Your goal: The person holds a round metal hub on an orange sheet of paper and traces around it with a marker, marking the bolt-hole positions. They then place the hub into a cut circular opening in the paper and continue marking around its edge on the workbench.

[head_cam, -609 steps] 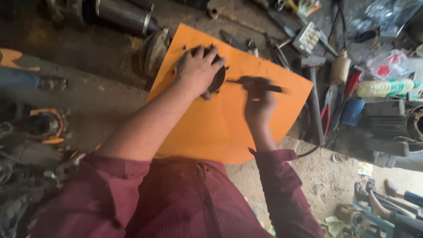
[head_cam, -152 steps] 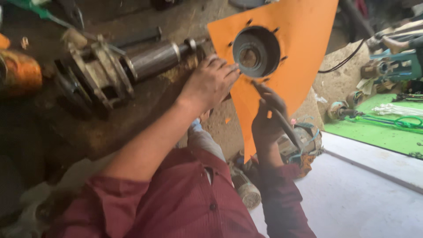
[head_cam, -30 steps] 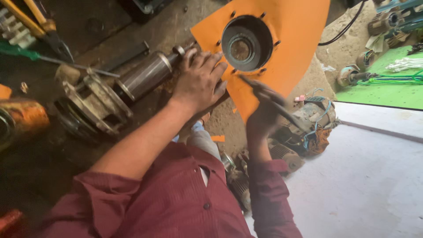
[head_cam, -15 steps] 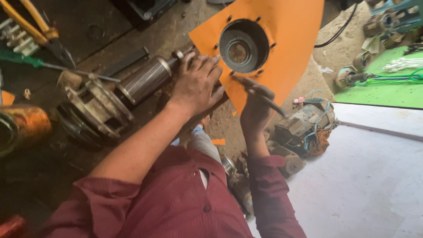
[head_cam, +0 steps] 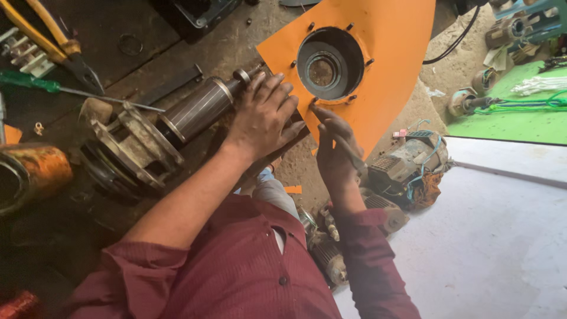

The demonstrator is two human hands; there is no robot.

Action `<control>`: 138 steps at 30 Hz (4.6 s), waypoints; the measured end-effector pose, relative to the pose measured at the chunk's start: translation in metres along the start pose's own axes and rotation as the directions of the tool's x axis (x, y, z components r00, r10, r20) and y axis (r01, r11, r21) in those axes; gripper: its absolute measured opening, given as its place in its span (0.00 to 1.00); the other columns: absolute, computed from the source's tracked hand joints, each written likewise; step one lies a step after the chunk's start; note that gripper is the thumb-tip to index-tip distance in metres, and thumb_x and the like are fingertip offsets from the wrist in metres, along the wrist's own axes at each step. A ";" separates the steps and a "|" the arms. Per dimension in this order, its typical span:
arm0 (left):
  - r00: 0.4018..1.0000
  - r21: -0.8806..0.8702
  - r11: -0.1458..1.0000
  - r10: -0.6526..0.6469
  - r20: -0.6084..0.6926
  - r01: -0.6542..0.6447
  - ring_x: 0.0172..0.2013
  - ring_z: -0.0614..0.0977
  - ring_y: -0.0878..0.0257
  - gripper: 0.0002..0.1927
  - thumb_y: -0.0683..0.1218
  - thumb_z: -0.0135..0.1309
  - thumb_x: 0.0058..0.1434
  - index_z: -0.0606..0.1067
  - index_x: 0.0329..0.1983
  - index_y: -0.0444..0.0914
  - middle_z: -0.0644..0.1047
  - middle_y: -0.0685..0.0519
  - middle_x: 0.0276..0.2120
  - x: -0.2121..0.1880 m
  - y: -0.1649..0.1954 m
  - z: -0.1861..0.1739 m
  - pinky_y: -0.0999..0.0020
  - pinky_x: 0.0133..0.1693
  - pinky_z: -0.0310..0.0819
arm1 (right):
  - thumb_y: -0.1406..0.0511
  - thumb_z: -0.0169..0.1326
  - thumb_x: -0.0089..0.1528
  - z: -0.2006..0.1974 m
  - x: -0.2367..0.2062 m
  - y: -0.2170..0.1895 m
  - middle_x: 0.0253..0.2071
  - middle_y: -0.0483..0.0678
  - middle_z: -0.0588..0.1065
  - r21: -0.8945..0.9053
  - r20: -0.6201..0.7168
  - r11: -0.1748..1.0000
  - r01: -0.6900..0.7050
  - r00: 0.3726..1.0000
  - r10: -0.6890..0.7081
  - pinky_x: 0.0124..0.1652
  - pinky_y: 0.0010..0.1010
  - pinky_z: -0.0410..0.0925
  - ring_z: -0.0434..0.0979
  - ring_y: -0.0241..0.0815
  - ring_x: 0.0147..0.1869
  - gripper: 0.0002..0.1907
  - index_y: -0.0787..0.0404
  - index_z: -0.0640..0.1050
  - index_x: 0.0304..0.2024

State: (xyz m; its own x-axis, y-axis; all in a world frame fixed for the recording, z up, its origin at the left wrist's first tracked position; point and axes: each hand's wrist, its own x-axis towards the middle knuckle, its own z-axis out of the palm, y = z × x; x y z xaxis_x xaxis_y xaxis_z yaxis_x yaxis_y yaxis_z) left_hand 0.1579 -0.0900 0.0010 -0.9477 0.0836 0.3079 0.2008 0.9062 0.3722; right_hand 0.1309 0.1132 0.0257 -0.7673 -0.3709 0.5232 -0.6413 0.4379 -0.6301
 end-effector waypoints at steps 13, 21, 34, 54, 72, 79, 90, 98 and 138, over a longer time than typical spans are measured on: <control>0.985 0.052 0.994 0.105 -0.135 -0.099 0.68 0.66 0.52 0.19 0.52 0.57 0.59 0.79 0.51 0.40 0.76 0.51 0.54 -0.020 0.008 0.002 0.42 0.72 0.47 | 0.78 0.54 0.69 -0.008 0.068 -0.042 0.49 0.56 0.80 -0.015 0.211 0.999 0.045 0.977 -0.041 0.53 0.38 0.77 0.84 0.48 0.53 0.05 0.69 0.74 0.47; 0.973 0.115 0.988 0.121 -0.195 -0.099 0.69 0.66 0.53 0.15 0.49 0.53 0.64 0.78 0.52 0.40 0.75 0.53 0.56 -0.025 0.000 -0.003 0.44 0.73 0.47 | 0.75 0.56 0.71 0.004 0.099 -0.042 0.48 0.52 0.80 -0.075 0.487 0.992 0.101 0.872 -0.052 0.45 0.34 0.76 0.84 0.47 0.49 0.04 0.66 0.76 0.48; 0.981 0.076 0.996 0.052 -0.188 -0.039 0.70 0.65 0.55 0.17 0.52 0.55 0.63 0.78 0.52 0.40 0.75 0.53 0.55 -0.027 0.006 0.002 0.47 0.74 0.44 | 0.72 0.55 0.74 0.004 0.129 -0.028 0.45 0.47 0.82 0.039 0.445 0.993 0.115 0.887 -0.121 0.45 0.29 0.77 0.87 0.40 0.48 0.05 0.63 0.73 0.51; 0.872 -0.014 0.927 -0.356 -0.336 0.374 0.72 0.58 0.47 0.21 0.49 0.63 0.54 0.79 0.52 0.43 0.66 0.46 0.65 -0.025 0.056 0.008 0.53 0.71 0.55 | 0.69 0.55 0.71 0.013 0.161 0.026 0.46 0.50 0.82 0.222 0.656 0.928 0.299 0.659 -0.369 0.46 0.36 0.76 0.85 0.48 0.49 0.07 0.60 0.78 0.51; 0.883 -0.043 0.920 -0.387 -0.264 0.390 0.73 0.57 0.48 0.22 0.52 0.61 0.57 0.78 0.54 0.43 0.66 0.46 0.67 -0.027 0.047 0.000 0.51 0.71 0.52 | 0.71 0.59 0.64 0.045 0.184 0.015 0.40 0.51 0.78 0.190 0.742 0.878 0.439 0.522 -0.421 0.40 0.36 0.75 0.82 0.49 0.43 0.06 0.60 0.80 0.43; 0.891 -0.065 0.918 -0.395 -0.223 0.391 0.73 0.57 0.49 0.24 0.53 0.61 0.55 0.77 0.56 0.44 0.66 0.47 0.68 -0.027 0.044 0.002 0.51 0.71 0.52 | 0.70 0.55 0.70 0.050 0.188 0.002 0.45 0.48 0.83 0.216 0.756 0.976 0.032 0.627 -0.188 0.45 0.28 0.77 0.86 0.36 0.48 0.04 0.60 0.79 0.47; 0.874 -0.033 0.924 -0.371 -0.313 0.380 0.72 0.60 0.50 0.21 0.53 0.61 0.58 0.77 0.54 0.45 0.66 0.49 0.68 -0.027 0.037 0.015 0.49 0.72 0.53 | 0.72 0.53 0.71 0.069 0.199 0.016 0.50 0.49 0.80 0.340 0.780 0.936 0.093 0.529 -0.336 0.49 0.32 0.76 0.82 0.44 0.51 0.08 0.62 0.75 0.53; 0.892 -0.048 0.935 -0.351 -0.285 0.352 0.71 0.61 0.50 0.24 0.53 0.60 0.55 0.77 0.55 0.45 0.67 0.50 0.67 -0.029 0.036 0.009 0.50 0.70 0.55 | 0.71 0.59 0.65 0.071 0.205 -0.001 0.50 0.44 0.77 0.218 0.789 0.679 0.701 0.282 -0.545 0.39 0.34 0.75 0.83 0.42 0.48 0.11 0.60 0.80 0.50; 0.949 0.096 0.954 -0.267 -0.169 0.285 0.56 0.71 0.53 0.31 0.65 0.50 0.61 0.77 0.54 0.37 0.75 0.49 0.54 0.014 0.010 -0.030 0.47 0.60 0.59 | 0.67 0.56 0.68 0.089 0.233 0.002 0.37 0.50 0.82 0.036 0.777 0.994 -0.100 0.629 0.035 0.41 0.29 0.76 0.85 0.38 0.41 0.04 0.60 0.75 0.44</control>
State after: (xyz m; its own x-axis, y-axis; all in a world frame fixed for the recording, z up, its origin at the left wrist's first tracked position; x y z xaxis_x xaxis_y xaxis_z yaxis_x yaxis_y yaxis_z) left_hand 0.1535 -0.0926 0.0353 -0.9107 -0.2327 0.3412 -0.1026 0.9277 0.3590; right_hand -0.0490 -0.0452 0.0957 -0.5017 -0.8538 -0.1390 -0.5605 0.4433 -0.6995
